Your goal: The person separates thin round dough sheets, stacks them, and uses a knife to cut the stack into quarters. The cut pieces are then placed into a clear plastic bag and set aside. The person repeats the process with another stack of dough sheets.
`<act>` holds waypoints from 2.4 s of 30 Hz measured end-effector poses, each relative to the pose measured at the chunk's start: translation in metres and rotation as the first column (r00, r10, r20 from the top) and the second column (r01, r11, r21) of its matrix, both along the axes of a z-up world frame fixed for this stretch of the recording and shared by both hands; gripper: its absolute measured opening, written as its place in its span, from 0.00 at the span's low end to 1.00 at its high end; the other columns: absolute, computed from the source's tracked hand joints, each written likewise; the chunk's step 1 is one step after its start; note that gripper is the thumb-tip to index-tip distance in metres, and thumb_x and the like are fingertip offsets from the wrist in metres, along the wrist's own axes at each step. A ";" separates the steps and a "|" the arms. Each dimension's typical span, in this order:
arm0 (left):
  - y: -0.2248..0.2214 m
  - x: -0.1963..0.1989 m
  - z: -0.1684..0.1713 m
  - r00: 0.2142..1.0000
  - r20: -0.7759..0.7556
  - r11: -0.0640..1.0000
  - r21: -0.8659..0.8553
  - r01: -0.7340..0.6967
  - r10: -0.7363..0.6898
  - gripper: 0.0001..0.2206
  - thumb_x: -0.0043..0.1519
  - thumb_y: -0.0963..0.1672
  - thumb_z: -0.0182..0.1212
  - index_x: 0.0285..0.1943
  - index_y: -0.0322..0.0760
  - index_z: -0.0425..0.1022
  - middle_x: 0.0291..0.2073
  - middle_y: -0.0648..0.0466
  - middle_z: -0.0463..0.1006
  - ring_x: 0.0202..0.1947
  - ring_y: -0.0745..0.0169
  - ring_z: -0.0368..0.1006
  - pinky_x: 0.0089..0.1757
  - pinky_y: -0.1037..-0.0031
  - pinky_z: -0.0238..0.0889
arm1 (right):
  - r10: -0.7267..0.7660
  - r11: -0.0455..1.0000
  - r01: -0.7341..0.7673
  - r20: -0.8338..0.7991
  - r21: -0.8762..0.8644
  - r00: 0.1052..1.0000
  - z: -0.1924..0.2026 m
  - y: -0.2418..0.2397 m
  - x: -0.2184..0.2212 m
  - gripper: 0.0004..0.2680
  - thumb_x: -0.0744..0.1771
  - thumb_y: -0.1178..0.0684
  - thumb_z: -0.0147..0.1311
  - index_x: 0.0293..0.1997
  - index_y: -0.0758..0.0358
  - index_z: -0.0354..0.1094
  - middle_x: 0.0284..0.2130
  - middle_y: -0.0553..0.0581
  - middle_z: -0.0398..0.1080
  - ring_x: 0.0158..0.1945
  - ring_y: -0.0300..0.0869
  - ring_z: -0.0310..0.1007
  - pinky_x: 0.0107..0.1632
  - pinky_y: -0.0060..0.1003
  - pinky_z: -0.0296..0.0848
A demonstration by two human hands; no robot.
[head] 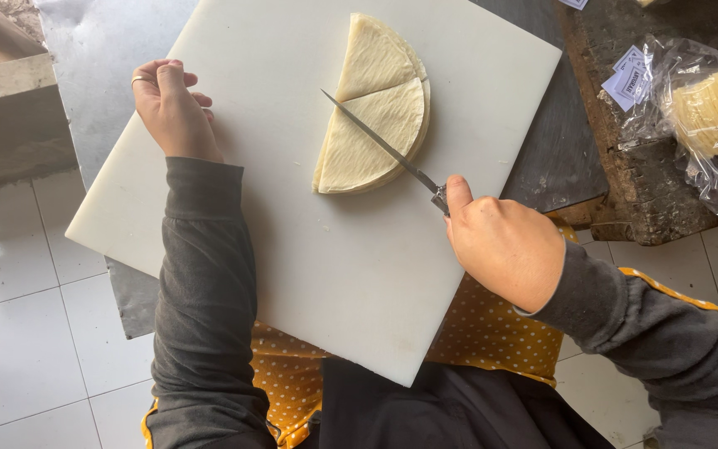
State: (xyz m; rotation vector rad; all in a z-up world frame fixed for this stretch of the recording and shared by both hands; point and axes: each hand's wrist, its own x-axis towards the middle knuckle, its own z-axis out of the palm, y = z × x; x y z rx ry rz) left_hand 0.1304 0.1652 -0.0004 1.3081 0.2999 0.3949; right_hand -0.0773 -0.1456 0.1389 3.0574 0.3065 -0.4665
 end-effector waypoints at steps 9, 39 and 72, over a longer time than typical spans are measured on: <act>0.004 0.005 -0.005 1.000 -0.019 1.000 0.027 -0.009 0.009 0.06 0.64 0.44 0.54 0.46 0.38 0.70 0.36 0.52 0.76 0.23 0.71 0.69 0.24 0.79 0.61 | 0.019 1.000 -0.019 0.016 -0.009 1.000 0.008 -0.001 0.003 0.14 0.68 0.52 0.52 0.52 0.75 0.59 0.13 0.62 0.71 0.19 0.52 0.77 0.19 0.43 0.75; -0.132 -0.126 0.007 0.975 -0.154 0.185 0.966 0.182 -0.157 0.26 0.67 0.52 0.55 0.64 0.26 0.66 0.58 0.43 0.61 0.58 0.42 0.55 0.50 0.48 0.50 | 0.163 0.984 -0.149 0.140 -0.101 0.977 -0.030 -0.006 -0.009 0.19 0.63 0.64 0.51 0.59 0.83 0.56 0.16 0.63 0.71 0.24 0.52 0.79 0.23 0.41 0.78; -0.131 -0.112 -0.012 0.967 -0.088 0.177 0.975 0.133 -0.240 0.22 0.68 0.52 0.59 0.52 0.24 0.74 0.54 0.38 0.63 0.57 0.37 0.58 0.51 0.47 0.54 | 0.108 0.983 -0.148 0.313 0.106 0.944 -0.074 0.013 0.045 0.05 0.69 0.61 0.48 0.46 0.73 0.59 0.20 0.67 0.72 0.26 0.58 0.78 0.26 0.47 0.77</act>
